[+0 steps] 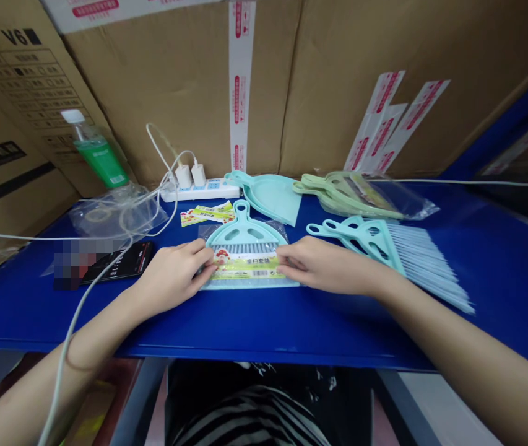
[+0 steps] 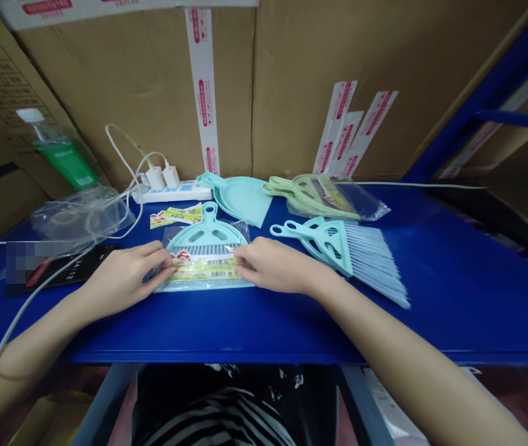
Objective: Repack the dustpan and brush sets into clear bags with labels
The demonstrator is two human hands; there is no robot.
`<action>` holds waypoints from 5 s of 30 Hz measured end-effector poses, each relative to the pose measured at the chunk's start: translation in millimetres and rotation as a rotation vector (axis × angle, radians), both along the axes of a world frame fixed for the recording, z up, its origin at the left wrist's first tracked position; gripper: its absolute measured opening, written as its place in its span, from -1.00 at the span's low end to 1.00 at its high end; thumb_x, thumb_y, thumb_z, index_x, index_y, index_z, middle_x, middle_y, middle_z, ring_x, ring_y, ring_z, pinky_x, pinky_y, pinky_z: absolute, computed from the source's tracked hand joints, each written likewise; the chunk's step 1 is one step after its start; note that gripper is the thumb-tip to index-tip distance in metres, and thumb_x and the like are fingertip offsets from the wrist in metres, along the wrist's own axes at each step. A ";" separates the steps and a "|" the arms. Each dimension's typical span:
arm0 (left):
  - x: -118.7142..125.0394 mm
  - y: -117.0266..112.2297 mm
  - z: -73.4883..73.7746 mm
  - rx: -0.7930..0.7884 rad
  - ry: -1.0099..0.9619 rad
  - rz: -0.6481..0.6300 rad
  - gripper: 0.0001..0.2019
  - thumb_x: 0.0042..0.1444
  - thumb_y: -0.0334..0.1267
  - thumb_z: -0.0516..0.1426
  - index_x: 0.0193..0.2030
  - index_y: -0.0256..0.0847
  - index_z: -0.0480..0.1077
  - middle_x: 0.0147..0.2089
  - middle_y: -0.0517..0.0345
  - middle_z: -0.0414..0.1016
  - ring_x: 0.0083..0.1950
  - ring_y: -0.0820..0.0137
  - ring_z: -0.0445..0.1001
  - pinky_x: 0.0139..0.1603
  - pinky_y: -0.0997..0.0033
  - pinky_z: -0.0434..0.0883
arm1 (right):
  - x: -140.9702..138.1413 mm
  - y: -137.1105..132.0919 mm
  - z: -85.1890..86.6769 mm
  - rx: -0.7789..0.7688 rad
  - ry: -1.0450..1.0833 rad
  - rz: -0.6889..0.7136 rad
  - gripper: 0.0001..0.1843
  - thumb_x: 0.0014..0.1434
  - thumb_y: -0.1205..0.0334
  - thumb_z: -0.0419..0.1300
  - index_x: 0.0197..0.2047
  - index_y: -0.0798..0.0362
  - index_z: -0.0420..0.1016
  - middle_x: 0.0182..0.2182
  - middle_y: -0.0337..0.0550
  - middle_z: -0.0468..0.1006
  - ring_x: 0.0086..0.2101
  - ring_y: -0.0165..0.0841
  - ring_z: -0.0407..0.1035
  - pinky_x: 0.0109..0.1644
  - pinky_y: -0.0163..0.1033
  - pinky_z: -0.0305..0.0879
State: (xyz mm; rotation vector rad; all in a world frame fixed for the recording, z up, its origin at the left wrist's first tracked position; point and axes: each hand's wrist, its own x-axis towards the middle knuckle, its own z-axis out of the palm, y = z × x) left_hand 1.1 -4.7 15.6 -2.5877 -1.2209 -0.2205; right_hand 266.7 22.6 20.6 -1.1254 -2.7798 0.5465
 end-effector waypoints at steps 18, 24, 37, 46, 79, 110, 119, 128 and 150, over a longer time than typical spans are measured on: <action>-1.2 1.3 -3.1 0.030 -0.041 -0.075 -0.82 0.26 -0.38 -0.05 -0.23 -0.21 0.37 -0.28 0.10 0.41 -0.27 0.36 0.41 -0.38 0.44 0.33 | -6.4 -10.0 -2.3 0.210 -0.007 0.088 -0.54 0.08 0.56 -0.03 -0.01 0.07 0.43 -0.25 -0.06 0.56 -0.33 -0.31 0.39 -0.28 -0.26 0.18; 0.8 2.5 -1.3 -0.052 0.081 -0.238 -0.67 0.30 -0.41 -0.14 -0.07 -0.14 0.44 -0.22 0.07 0.42 -0.23 0.34 0.37 -0.18 0.33 0.34 | -12.2 -8.5 -11.1 0.295 -0.048 0.234 -0.30 0.02 0.64 -0.03 0.16 -0.04 0.44 -0.33 -0.12 0.53 -0.27 -0.27 0.36 -0.20 -0.19 0.27; 7.2 0.5 -1.3 -0.087 0.092 -0.216 -0.65 0.37 -0.17 -0.11 0.08 -0.09 0.45 -0.25 0.08 0.42 -0.21 0.33 0.39 -0.16 0.31 0.31 | -16.4 -12.0 -6.1 0.277 -0.081 0.179 -0.40 0.05 0.58 0.04 0.10 0.00 0.52 -0.36 -0.08 0.60 -0.27 -0.23 0.41 -0.19 -0.16 0.31; 3.1 0.3 2.5 0.028 0.095 -0.191 -0.57 0.37 -0.20 -0.14 -0.29 -0.19 0.53 -0.34 0.06 0.40 -0.29 0.32 0.34 -0.24 0.28 0.34 | -2.1 -10.1 -0.3 0.219 -0.114 0.042 -0.47 0.08 0.49 0.03 0.03 -0.07 0.59 -0.29 -0.09 0.67 -0.37 -0.30 0.48 -0.28 -0.23 0.27; -0.9 1.4 0.7 0.072 0.114 -0.102 -0.63 0.35 -0.23 -0.13 -0.32 -0.21 0.45 -0.49 0.14 0.52 -0.46 0.35 0.50 -0.43 0.40 0.33 | 9.3 1.8 7.3 0.023 -0.089 -0.032 -0.69 0.17 0.43 -0.06 -0.30 0.05 0.50 -0.56 -0.24 0.46 -0.55 -0.41 0.25 -0.37 -0.29 0.06; 0.7 1.1 1.6 -0.134 0.156 0.046 -0.71 0.35 -0.22 -0.14 -0.24 -0.19 0.36 -0.36 0.14 0.56 -0.33 0.33 0.56 -0.36 0.42 0.39 | 8.8 0.4 4.9 0.034 -0.085 -0.018 -0.77 0.23 0.37 -0.11 -0.32 0.03 0.35 -0.50 -0.20 0.43 -0.50 -0.39 0.28 -0.38 -0.29 0.06; 1.3 -0.1 2.5 -0.167 0.149 0.044 -0.71 0.35 -0.22 -0.17 -0.24 -0.20 0.33 -0.34 0.11 0.56 -0.30 0.32 0.56 -0.35 0.41 0.41 | 7.2 -2.7 6.6 0.026 -0.114 -0.026 -0.78 0.26 0.34 -0.12 -0.31 0.02 0.31 -0.50 -0.18 0.40 -0.51 -0.36 0.25 -0.39 -0.27 0.05; 1.6 -0.2 3.1 -0.174 0.166 0.054 -0.71 0.36 -0.22 -0.17 -0.22 -0.19 0.33 -0.33 0.12 0.55 -0.29 0.34 0.56 -0.32 0.42 0.42 | 8.4 -2.4 6.6 0.005 -0.125 -0.038 -0.78 0.27 0.33 -0.13 -0.30 0.03 0.31 -0.50 -0.18 0.40 -0.50 -0.36 0.25 -0.38 -0.27 0.05; 0.5 1.3 2.0 -0.151 0.143 0.023 -0.69 0.36 -0.21 -0.19 -0.26 -0.18 0.31 -0.40 0.14 0.51 -0.37 0.36 0.53 -0.40 0.43 0.37 | 8.7 -2.2 6.0 0.011 -0.108 -0.031 -0.79 0.26 0.33 -0.13 -0.30 0.02 0.29 -0.48 -0.17 0.41 -0.48 -0.34 0.28 -0.37 -0.25 0.07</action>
